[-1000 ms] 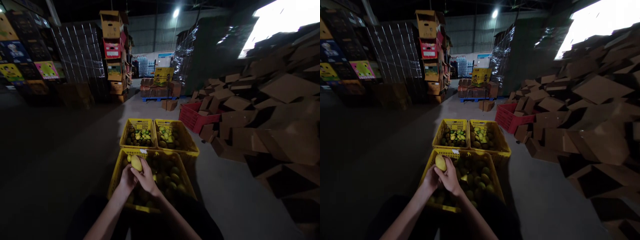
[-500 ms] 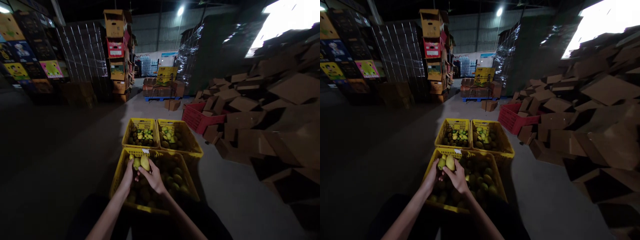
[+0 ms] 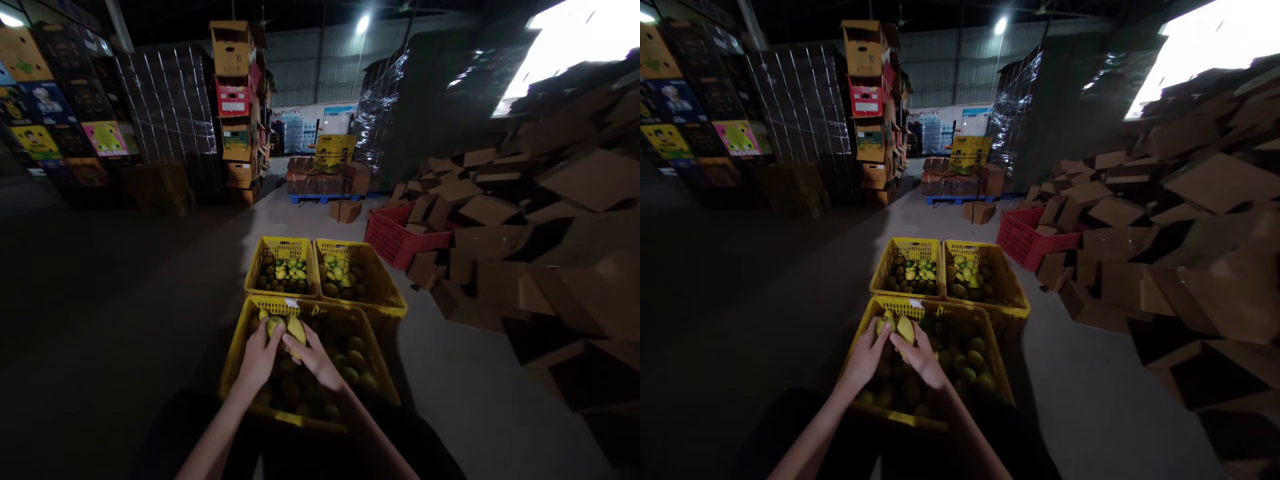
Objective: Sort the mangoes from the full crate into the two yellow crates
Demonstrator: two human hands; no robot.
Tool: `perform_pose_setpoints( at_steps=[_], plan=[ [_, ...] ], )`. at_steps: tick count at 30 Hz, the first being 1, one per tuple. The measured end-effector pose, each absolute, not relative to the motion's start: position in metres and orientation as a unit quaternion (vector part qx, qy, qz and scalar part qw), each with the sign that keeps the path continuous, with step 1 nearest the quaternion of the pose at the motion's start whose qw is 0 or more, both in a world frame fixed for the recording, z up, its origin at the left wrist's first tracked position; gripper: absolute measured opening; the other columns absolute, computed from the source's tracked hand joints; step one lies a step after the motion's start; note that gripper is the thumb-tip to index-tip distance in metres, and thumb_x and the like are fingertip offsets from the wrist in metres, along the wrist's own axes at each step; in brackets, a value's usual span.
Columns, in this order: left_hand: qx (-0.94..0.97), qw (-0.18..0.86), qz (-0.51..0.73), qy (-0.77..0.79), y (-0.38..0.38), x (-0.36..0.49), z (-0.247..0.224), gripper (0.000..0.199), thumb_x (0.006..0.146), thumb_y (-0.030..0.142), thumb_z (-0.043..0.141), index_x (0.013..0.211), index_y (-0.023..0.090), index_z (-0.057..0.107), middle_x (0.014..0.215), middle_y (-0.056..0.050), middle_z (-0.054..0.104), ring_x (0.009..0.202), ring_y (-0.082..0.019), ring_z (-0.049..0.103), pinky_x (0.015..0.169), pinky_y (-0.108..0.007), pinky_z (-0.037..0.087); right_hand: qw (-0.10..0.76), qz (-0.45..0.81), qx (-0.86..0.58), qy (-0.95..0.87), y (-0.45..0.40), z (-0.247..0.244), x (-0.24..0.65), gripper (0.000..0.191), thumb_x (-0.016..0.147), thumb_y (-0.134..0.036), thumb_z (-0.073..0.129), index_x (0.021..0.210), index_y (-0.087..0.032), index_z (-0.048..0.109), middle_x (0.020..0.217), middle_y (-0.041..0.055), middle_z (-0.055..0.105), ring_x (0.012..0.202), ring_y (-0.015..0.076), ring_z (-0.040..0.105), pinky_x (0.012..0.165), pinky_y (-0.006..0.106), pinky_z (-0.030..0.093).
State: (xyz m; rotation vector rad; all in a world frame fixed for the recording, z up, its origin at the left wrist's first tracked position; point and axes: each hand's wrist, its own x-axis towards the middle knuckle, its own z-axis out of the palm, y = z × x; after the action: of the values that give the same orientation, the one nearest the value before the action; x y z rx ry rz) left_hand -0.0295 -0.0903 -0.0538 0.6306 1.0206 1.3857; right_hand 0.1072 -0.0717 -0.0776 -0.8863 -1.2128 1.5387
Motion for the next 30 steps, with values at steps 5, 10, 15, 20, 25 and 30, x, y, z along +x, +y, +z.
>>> perform_pose_setpoints(
  at_steps=[5, 10, 15, 20, 25, 30],
  plan=[
    [0.348, 0.518, 0.591, 0.511, -0.081, -0.029, -0.063, 0.027, 0.070, 0.031, 0.076, 0.085, 0.020, 0.057, 0.077, 0.000, 0.063, 0.077, -0.015, 0.059, 0.072, -0.021, 0.042, 0.504, 0.595, -0.348, -0.521, -0.074, -0.070, 0.104, 0.047, 0.061, -0.036, 0.080, 0.100, -0.022, 0.059, 0.075, -0.0018, 0.058, 0.061, 0.0108, 0.050, 0.048, 0.022, 0.041],
    [0.311, 0.581, 0.599, 0.454, -0.080, -0.025, -0.062, 0.034, 0.066, 0.032, 0.078, 0.087, 0.020, 0.054, 0.072, 0.002, 0.060, 0.062, -0.011, 0.055, 0.055, -0.019, 0.040, 0.537, 0.608, -0.353, -0.467, -0.076, -0.069, 0.100, 0.043, 0.066, -0.039, 0.077, 0.099, -0.024, 0.053, 0.074, -0.0030, 0.055, 0.059, 0.0106, 0.048, 0.050, 0.024, 0.042],
    [0.323, 0.611, 0.596, 0.409, -0.077, -0.026, -0.057, 0.039, 0.064, 0.041, 0.079, 0.089, 0.016, 0.065, 0.076, 0.000, 0.061, 0.057, -0.007, 0.051, 0.053, -0.017, 0.041, 0.572, 0.627, -0.355, -0.392, -0.070, -0.078, 0.102, 0.037, 0.070, -0.051, 0.071, 0.090, -0.025, 0.054, 0.079, -0.0003, 0.058, 0.063, 0.0132, 0.051, 0.051, 0.027, 0.042],
    [0.262, 0.667, 0.578, 0.391, -0.074, -0.026, -0.060, 0.043, 0.057, 0.041, 0.083, 0.086, 0.015, 0.066, 0.070, 0.001, 0.061, 0.055, -0.006, 0.055, 0.064, -0.022, 0.049, 0.565, 0.655, -0.303, -0.401, -0.070, -0.073, 0.108, 0.033, 0.077, -0.047, 0.067, 0.101, -0.027, 0.060, 0.101, 0.0049, 0.063, 0.086, 0.0204, 0.060, 0.062, 0.031, 0.049],
    [0.226, 0.650, 0.620, 0.376, -0.074, -0.026, -0.058, 0.052, 0.053, 0.035, 0.087, 0.094, 0.019, 0.060, 0.079, 0.002, 0.065, 0.056, -0.008, 0.060, 0.068, -0.027, 0.053, 0.572, 0.658, -0.304, -0.384, -0.069, -0.074, 0.112, 0.035, 0.077, -0.043, 0.069, 0.107, -0.027, 0.060, 0.106, 0.0046, 0.065, 0.091, 0.0221, 0.062, 0.070, 0.036, 0.053],
    [0.228, 0.653, 0.617, 0.377, -0.074, -0.026, -0.056, 0.043, 0.057, 0.025, 0.085, 0.094, 0.016, 0.065, 0.084, -0.002, 0.067, 0.064, -0.010, 0.063, 0.066, -0.023, 0.053, 0.569, 0.663, -0.319, -0.367, -0.066, -0.077, 0.114, 0.027, 0.075, -0.042, 0.071, 0.093, -0.024, 0.062, 0.090, 0.0033, 0.067, 0.076, 0.0193, 0.065, 0.066, 0.036, 0.053]
  ],
)
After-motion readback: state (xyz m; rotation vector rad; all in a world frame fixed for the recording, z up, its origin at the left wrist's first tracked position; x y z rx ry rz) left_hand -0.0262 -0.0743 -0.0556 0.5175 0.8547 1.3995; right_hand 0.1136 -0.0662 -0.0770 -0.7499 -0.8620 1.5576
